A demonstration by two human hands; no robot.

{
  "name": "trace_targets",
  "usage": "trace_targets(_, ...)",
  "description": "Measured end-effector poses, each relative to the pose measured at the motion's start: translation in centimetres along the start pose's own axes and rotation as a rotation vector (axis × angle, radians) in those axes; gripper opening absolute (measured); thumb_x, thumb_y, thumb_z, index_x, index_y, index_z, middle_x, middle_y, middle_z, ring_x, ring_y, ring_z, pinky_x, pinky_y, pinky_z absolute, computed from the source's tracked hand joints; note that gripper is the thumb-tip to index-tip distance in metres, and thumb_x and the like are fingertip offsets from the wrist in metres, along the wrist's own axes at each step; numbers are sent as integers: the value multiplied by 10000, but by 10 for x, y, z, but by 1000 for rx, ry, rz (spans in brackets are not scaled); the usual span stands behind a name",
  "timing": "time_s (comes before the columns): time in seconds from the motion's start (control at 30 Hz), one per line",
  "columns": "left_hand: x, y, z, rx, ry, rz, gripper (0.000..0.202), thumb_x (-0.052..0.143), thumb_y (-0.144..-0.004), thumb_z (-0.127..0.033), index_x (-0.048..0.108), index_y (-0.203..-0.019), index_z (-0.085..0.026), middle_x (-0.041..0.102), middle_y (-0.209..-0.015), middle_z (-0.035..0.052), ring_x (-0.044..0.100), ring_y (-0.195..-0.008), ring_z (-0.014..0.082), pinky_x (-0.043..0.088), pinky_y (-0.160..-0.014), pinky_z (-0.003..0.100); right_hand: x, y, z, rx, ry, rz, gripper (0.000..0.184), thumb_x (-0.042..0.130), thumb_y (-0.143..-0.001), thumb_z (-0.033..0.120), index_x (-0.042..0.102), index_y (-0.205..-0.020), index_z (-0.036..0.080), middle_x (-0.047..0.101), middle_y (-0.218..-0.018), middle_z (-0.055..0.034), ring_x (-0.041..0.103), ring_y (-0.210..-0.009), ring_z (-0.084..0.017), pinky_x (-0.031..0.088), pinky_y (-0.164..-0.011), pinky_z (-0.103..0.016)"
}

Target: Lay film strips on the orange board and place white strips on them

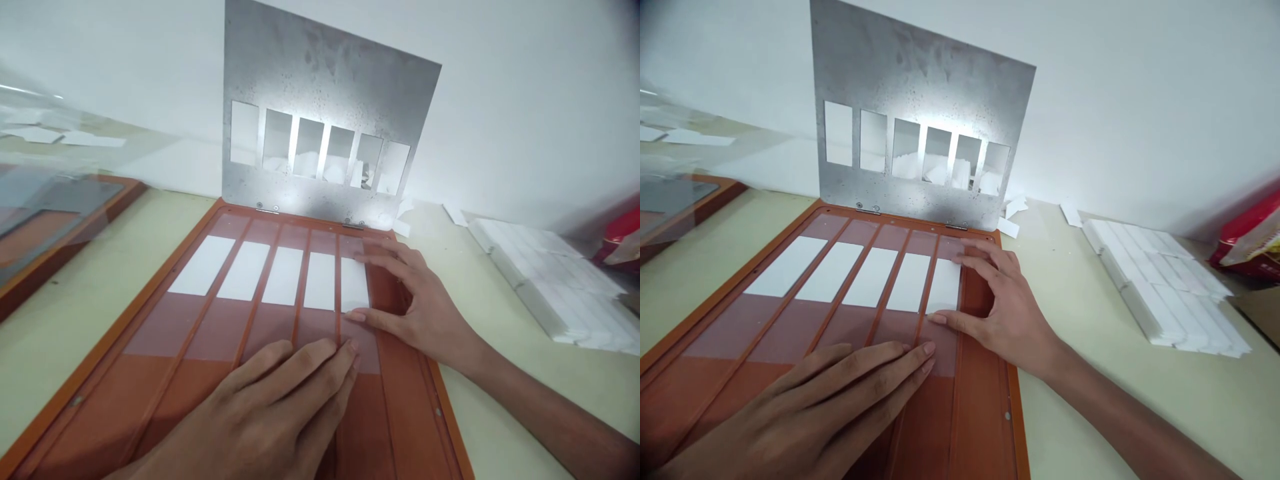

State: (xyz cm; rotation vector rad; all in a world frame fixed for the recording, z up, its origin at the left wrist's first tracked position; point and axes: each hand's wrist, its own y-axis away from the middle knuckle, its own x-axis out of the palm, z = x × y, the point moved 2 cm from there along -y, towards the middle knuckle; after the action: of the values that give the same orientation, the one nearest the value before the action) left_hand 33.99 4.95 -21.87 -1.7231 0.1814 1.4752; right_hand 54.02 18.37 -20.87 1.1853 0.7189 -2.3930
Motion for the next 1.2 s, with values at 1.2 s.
trace_targets(1.2,0,0,0,1,-2,36,500,503,-945,-508,626,-1311,-190,593,-1404,-6,464,-1264,179,329,-1103,266,-2,-1,-2,-32,-23,10,585,792,-753,558,616,-1258,320,480,-1451,-32,429,-1362,-291,402,-1135,-501)
